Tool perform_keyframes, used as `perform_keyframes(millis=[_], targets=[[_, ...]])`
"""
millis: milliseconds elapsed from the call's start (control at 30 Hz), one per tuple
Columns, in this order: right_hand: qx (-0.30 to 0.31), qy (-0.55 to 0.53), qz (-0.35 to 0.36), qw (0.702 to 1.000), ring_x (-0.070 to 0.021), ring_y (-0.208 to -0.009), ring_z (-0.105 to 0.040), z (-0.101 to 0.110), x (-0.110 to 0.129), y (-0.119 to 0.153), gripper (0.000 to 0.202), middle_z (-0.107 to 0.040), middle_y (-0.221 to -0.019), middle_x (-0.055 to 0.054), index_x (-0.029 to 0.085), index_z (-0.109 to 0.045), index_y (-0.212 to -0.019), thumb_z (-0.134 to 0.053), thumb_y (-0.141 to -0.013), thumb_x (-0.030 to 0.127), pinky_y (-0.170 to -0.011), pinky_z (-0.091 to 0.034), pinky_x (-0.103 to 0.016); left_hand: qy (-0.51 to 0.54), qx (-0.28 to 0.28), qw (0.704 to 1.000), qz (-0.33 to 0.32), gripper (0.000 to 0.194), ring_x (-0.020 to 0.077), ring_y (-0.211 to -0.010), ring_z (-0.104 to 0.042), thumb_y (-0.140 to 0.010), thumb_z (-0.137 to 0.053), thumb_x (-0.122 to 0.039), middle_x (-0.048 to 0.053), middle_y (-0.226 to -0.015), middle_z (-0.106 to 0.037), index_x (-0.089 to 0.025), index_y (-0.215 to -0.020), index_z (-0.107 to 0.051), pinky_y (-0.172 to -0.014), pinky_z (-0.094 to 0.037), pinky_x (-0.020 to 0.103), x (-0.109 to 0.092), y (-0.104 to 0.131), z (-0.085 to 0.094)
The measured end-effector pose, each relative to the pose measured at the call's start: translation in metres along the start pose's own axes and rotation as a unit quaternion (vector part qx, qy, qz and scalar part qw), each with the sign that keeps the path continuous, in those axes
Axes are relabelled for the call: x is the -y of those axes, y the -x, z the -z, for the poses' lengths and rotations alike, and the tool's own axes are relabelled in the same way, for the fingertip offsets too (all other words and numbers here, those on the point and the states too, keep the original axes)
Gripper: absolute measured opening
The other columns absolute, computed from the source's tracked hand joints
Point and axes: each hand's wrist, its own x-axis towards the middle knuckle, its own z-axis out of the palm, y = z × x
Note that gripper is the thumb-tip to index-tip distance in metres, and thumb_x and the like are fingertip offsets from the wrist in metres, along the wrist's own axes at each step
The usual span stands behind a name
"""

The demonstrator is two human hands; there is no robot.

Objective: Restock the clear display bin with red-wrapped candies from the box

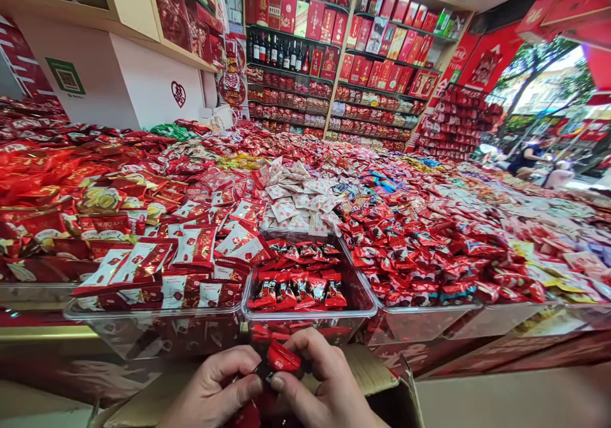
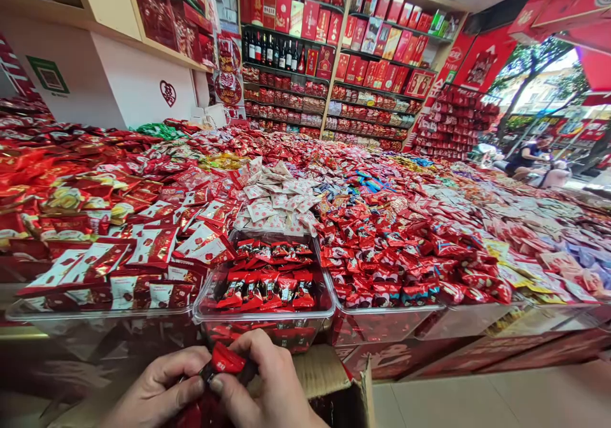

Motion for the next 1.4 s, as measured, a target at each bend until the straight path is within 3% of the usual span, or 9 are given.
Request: perform_keyframes(millis=[200, 400, 800, 933, 1033, 1200, 1400], targets=[[-0.012, 0.000, 0.038, 0.999, -0.0092, -0.065, -0.050, 0.000, 0.004, 0.000, 0.016, -0.057, -0.074, 0.000, 0.018, -0.048, -0.084, -0.052, -0.068, 0.018, -0.060, -0.040, -0.018, 0.001, -0.006, 1.000, 0.000, 0.015, 0.0144, -0.065, -0.049, -0.073, -0.054, -0.025, -0.001, -0.066, -0.055, -0.019, -0.062, -0.062, -0.062, -0.039, 0.024, -0.003, 0.000, 0.000], [0.007, -0.010, 0.038, 0.999, -0.0102, -0.067, -0.050, -0.001, 0.000, 0.002, 0.023, -0.056, -0.078, -0.001, 0.018, -0.048, -0.088, -0.056, -0.066, 0.019, -0.062, -0.041, -0.020, -0.007, 0.002, 1.000, -0.006, 0.018, 0.0149, -0.066, -0.049, -0.074, -0.053, -0.027, 0.000, -0.068, -0.055, -0.018, -0.061, -0.061, -0.063, -0.038, 0.025, -0.001, 0.001, 0.001], [-0.019, -0.022, 0.038, 0.999, -0.0112, -0.073, -0.052, -0.004, -0.005, 0.007, 0.026, -0.056, -0.081, -0.001, 0.021, -0.046, -0.093, -0.054, -0.068, 0.016, -0.068, -0.042, -0.022, 0.024, -0.002, 1.000, 0.003, 0.017, 0.0142, -0.066, -0.047, -0.071, -0.056, -0.031, -0.001, -0.067, -0.053, -0.018, -0.062, -0.057, -0.061, -0.037, 0.024, 0.001, -0.001, -0.001], [-0.082, -0.062, 0.063, 0.993, -0.0117, -0.076, -0.052, 0.009, 0.006, 0.000, 0.027, -0.053, -0.087, -0.003, 0.021, -0.044, -0.098, -0.051, -0.072, 0.018, -0.067, -0.043, -0.023, -0.023, -0.012, 0.999, 0.020, 0.013, 0.0135, -0.064, -0.049, -0.073, -0.054, -0.028, -0.002, -0.067, -0.054, -0.018, -0.067, -0.059, -0.061, -0.037, 0.023, 0.000, -0.002, 0.000], [-0.129, -0.068, 0.032, 0.989, -0.0125, -0.078, -0.051, 0.027, 0.021, -0.021, 0.030, -0.052, -0.090, -0.005, 0.021, -0.040, -0.104, -0.048, -0.075, 0.021, -0.067, -0.042, -0.025, -0.076, -0.030, 0.996, 0.023, 0.014, 0.0141, -0.065, -0.050, -0.073, -0.054, -0.029, -0.001, -0.067, -0.056, -0.018, -0.068, -0.059, -0.061, -0.037, 0.023, -0.001, -0.001, 0.000], [-0.032, 0.005, -0.079, 0.996, -0.0095, -0.058, -0.047, 0.048, 0.033, -0.065, 0.041, -0.049, -0.069, 0.002, 0.019, -0.033, -0.106, -0.052, -0.069, 0.020, -0.053, -0.039, -0.023, -0.085, -0.029, 0.995, 0.041, 0.016, 0.0139, -0.065, -0.049, -0.073, -0.053, -0.033, -0.001, -0.068, -0.055, -0.017, -0.071, -0.058, -0.061, -0.038, 0.023, -0.003, 0.002, -0.001], [0.059, 0.115, -0.172, 0.977, -0.0082, -0.047, -0.043, 0.037, 0.003, -0.106, 0.037, -0.046, -0.056, 0.006, 0.017, -0.037, -0.093, -0.058, -0.062, 0.020, -0.045, -0.032, -0.021, -0.079, -0.038, 0.995, 0.040, 0.018, 0.0131, -0.063, -0.048, -0.073, -0.052, -0.034, -0.001, -0.067, -0.054, -0.017, -0.072, -0.057, -0.059, -0.038, 0.022, -0.007, 0.003, -0.003]])
